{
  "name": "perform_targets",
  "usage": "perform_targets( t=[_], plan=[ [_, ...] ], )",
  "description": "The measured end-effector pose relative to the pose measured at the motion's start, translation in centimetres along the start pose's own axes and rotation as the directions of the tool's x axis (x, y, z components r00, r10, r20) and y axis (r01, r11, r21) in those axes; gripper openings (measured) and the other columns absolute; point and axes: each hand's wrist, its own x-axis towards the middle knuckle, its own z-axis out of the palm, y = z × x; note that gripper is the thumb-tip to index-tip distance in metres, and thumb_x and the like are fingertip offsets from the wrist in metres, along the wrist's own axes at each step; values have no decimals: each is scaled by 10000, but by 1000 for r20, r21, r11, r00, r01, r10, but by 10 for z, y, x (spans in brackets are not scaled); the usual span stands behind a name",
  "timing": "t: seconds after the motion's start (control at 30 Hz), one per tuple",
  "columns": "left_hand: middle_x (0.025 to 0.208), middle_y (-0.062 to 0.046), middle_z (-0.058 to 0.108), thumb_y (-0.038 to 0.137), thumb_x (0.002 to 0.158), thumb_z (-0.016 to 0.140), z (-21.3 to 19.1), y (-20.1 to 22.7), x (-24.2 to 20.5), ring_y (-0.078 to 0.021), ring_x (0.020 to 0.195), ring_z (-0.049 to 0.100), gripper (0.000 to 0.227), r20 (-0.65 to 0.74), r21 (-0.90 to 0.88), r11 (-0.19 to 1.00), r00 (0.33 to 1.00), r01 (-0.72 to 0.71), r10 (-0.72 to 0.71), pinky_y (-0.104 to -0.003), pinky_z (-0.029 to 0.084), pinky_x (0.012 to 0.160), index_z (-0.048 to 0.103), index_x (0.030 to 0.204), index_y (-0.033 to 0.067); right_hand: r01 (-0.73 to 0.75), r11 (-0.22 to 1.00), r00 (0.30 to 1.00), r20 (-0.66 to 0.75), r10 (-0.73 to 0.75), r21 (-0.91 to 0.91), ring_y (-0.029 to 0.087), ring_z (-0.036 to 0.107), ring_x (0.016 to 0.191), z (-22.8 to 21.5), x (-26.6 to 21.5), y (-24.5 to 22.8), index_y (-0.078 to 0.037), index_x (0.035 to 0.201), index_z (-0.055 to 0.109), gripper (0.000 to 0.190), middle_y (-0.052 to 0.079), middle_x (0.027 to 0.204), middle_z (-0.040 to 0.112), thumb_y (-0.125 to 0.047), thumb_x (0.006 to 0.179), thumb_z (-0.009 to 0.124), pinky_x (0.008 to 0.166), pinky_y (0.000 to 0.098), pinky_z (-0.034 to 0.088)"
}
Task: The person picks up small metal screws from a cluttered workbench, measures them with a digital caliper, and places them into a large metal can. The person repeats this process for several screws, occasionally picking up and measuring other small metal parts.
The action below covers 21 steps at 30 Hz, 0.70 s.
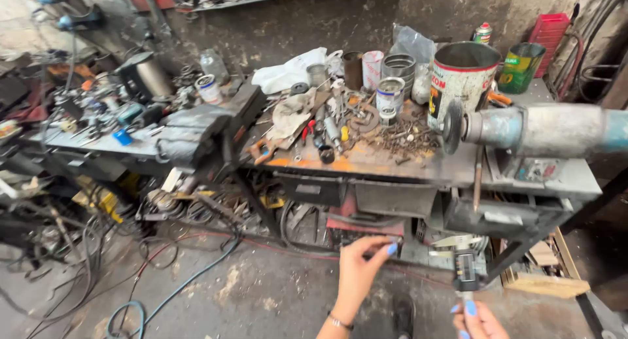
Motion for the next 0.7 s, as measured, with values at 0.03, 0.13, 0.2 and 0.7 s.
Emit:
perform_targets(
  t=[0.03,0.13,0.2,0.7],
  plan=[
    [889,22,781,193,824,766,11,-2,36,-54,728,659,129,2,-1,1000,1000,-5,5,-201,531,741,785,935,130,5,1000,1000,-2,-5,1,142,388,400,-16,31,8,31,978,670,349,98,550,533,-266,1018,491,390,269,287],
    [840,-11,758,216,865,729,46,-8,144,-101,768,687,123,1,-17,994,994,-106,106,-255,554,731,773,895,105,108,981,981,-141,-132,-164,126,390,366,-45,113,-7,48,941,692,386,85,499,556,-285,1017,512,360,263,281],
    [892,-10,757,260,883,704,74,-16,219,-102,774,675,164,-7,46,975,976,-218,218,-263,536,743,758,927,111,107,988,994,-12,-106,114,169,340,403,-39,145,-74,75,1032,579,285,127,590,410,-172,1053,440,374,276,243],
    [1109,-51,744,423,817,637,292,-67,603,-287,973,719,382,267,392,800,888,-454,374,-414,527,764,702,1117,195,152,988,964,-226,-141,32,179,374,418,-50,351,-148,64,1098,501,315,147,591,421,-244,1121,438,393,271,282]
  ],
)
